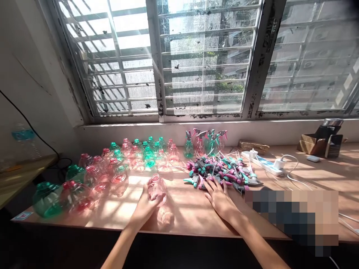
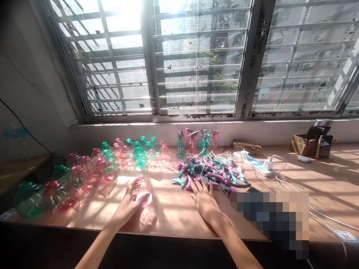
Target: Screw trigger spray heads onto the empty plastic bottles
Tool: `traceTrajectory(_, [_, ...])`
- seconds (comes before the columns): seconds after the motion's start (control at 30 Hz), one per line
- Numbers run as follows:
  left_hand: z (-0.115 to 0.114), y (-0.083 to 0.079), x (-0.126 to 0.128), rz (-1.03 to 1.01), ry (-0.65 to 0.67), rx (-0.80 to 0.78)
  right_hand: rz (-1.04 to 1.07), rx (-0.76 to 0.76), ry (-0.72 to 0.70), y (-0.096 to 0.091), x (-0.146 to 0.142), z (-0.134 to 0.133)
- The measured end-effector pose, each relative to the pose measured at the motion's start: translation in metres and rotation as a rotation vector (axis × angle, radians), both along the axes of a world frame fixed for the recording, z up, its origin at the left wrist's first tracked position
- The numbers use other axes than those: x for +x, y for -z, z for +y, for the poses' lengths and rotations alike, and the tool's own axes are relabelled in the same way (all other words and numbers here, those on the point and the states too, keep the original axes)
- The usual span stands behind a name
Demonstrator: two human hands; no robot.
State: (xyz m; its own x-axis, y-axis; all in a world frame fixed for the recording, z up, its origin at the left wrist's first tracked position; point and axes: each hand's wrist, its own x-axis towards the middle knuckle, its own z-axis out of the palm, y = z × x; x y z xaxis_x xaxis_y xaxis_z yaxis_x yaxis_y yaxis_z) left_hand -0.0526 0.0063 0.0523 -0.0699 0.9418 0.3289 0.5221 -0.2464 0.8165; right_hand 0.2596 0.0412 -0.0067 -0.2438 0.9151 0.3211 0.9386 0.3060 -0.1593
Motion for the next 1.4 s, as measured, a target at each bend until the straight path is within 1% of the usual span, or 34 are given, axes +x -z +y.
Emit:
traceTrajectory(0.03, [-0.006, 0.008, 0.011, -0.032, 0.029, -0.003, 0.002, 0.020, 0.010, 0.001, -0.003, 0.001])
traceTrajectory(0.1, [-0.009, 0.022, 0.034, -0.080, 0.080, 0.000, 0.005, 0.067, 0.039, 0.001, -0.008, 0.002])
traceTrajectory(0.2, [-0.004, 0.037, 0.063, -0.083, 0.130, 0.001, 0.018, 0.133, 0.087, -0.003, -0.012, 0.002])
traceTrajectory(0.27, [0.000, 0.044, 0.075, -0.060, 0.115, 0.000, 0.033, 0.173, 0.093, -0.007, -0.011, 0.001])
traceTrajectory(0.33, [0.000, 0.049, 0.078, -0.037, 0.092, 0.012, 0.053, 0.212, 0.087, -0.014, -0.007, 0.000])
traceTrajectory(0.43, [-0.004, 0.053, 0.075, 0.007, 0.066, 0.086, 0.144, 0.317, 0.084, -0.039, 0.006, -0.005])
traceTrajectory(0.5, [-0.008, 0.054, 0.072, 0.061, 0.057, 0.171, 0.419, 0.506, 0.028, -0.063, 0.016, -0.014])
traceTrajectory(0.53, [-0.009, 0.054, 0.072, 0.096, 0.051, 0.217, 0.571, 0.585, 0.029, -0.075, 0.021, -0.021])
traceTrajectory(0.57, [-0.010, 0.055, 0.073, 0.133, 0.041, 0.260, 0.680, 0.618, 0.022, -0.088, 0.026, -0.028])
traceTrajectory(0.63, [-0.011, 0.054, 0.075, 0.198, 0.013, 0.324, 0.811, 0.704, 0.128, -0.109, 0.033, -0.046])
traceTrajectory(0.7, [-0.011, 0.054, 0.078, 0.240, 0.000, 0.355, 0.881, 0.626, 0.187, -0.123, 0.039, -0.064])
traceTrajectory(0.8, [-0.011, 0.051, 0.079, 0.282, 0.007, 0.375, 1.010, 0.512, 0.205, -0.132, 0.044, -0.081])
traceTrajectory(0.87, [-0.012, 0.050, 0.079, 0.303, 0.018, 0.380, 1.044, 0.473, 0.201, -0.132, 0.045, -0.084])
traceTrajectory(0.93, [-0.013, 0.049, 0.079, 0.320, 0.034, 0.383, 1.008, 0.480, 0.158, -0.129, 0.042, -0.081])
traceTrajectory(1.0, [-0.014, 0.048, 0.079, 0.334, 0.052, 0.387, 0.940, 0.482, 0.058, -0.123, 0.033, -0.075])
traceTrajectory(1.03, [-0.014, 0.048, 0.078, 0.341, 0.062, 0.389, 0.913, 0.455, -0.014, -0.119, 0.026, -0.072])
traceTrajectory(1.1, [-0.015, 0.046, 0.078, 0.358, 0.087, 0.390, 0.892, 0.371, -0.143, -0.110, 0.012, -0.066])
traceTrajectory(1.13, [-0.016, 0.046, 0.078, 0.367, 0.098, 0.391, 0.892, 0.305, -0.175, -0.104, 0.005, -0.063])
traceTrajectory(1.17, [-0.016, 0.046, 0.077, 0.376, 0.108, 0.391, 0.894, 0.216, -0.183, -0.099, -0.001, -0.061])
traceTrajectory(1.27, [-0.017, 0.045, 0.078, 0.401, 0.106, 0.396, 1.030, -0.011, -0.101, -0.081, -0.012, -0.057])
traceTrajectory(1.3, [-0.018, 0.045, 0.078, 0.410, 0.101, 0.398, 1.085, -0.045, -0.094, -0.074, -0.013, -0.057])
traceTrajectory(1.4, [-0.020, 0.045, 0.080, 0.449, 0.092, 0.409, 1.178, -0.082, -0.163, -0.052, -0.010, -0.059])
